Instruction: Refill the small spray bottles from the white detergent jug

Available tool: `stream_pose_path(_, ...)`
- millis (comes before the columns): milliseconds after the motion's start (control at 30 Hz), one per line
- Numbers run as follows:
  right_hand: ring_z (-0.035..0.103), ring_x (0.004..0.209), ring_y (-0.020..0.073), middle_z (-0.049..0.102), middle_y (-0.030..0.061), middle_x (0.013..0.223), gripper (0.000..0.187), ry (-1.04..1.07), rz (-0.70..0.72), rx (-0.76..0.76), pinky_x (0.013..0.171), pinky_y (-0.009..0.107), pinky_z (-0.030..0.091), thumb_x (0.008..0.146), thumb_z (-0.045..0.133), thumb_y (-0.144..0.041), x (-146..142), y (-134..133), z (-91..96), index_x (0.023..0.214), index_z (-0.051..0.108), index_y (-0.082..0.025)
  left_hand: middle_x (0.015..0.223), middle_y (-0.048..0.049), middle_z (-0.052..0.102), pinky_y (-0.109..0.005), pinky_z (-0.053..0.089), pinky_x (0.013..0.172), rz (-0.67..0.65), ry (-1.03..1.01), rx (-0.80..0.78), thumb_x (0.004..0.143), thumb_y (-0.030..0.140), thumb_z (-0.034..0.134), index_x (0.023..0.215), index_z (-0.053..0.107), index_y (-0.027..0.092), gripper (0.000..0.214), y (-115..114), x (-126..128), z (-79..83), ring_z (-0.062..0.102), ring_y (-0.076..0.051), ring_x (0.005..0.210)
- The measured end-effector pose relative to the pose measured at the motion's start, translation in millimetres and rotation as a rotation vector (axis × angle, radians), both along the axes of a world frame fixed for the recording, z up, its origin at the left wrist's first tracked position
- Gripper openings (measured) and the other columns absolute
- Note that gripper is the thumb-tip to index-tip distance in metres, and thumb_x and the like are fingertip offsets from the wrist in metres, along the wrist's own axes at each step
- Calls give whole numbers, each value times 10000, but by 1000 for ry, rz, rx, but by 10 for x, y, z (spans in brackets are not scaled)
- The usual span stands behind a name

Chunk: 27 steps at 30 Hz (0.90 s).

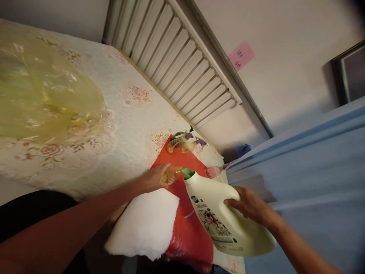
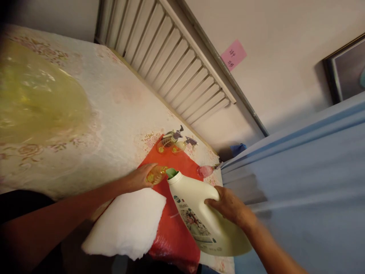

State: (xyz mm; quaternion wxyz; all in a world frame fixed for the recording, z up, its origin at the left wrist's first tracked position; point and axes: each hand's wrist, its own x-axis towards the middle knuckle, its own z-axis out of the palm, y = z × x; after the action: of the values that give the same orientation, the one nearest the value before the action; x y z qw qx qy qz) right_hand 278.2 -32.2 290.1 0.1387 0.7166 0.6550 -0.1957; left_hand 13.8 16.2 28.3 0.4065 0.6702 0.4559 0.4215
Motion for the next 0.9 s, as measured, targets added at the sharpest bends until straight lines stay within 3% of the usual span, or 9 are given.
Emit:
stream_pose_path(233,578,552,132,683,38,776,287,14,-5,8,400,197,409,813,605,-383,-9,5,4,998,655,-170,1299,-114,631,-452,482,1027,-4,-11,5,624,214,708,1240,533,206,641,0,-1,-6,561,-346,1254)
stream_pose_path(467,585,546,138,695,41,779,285,13,-19,24,388,197,402,801,626,-375,39,14,-25,1005,661,-179,1351,-130,601,-462,470,1048,13,-20,4,625,247,736,1343,471,208,766,32,36,-74,551,-343,1272)
stream_pose_path(900,555,520,112,670,23,754,290,2,-15,11,388,187,396,811,611,-366,34,21,-24,1014,645,-163,1387,-140,577,-411,435,1097,-1,44,-11,640,232,721,1376,465,158,782,-13,-10,28,511,-324,1327)
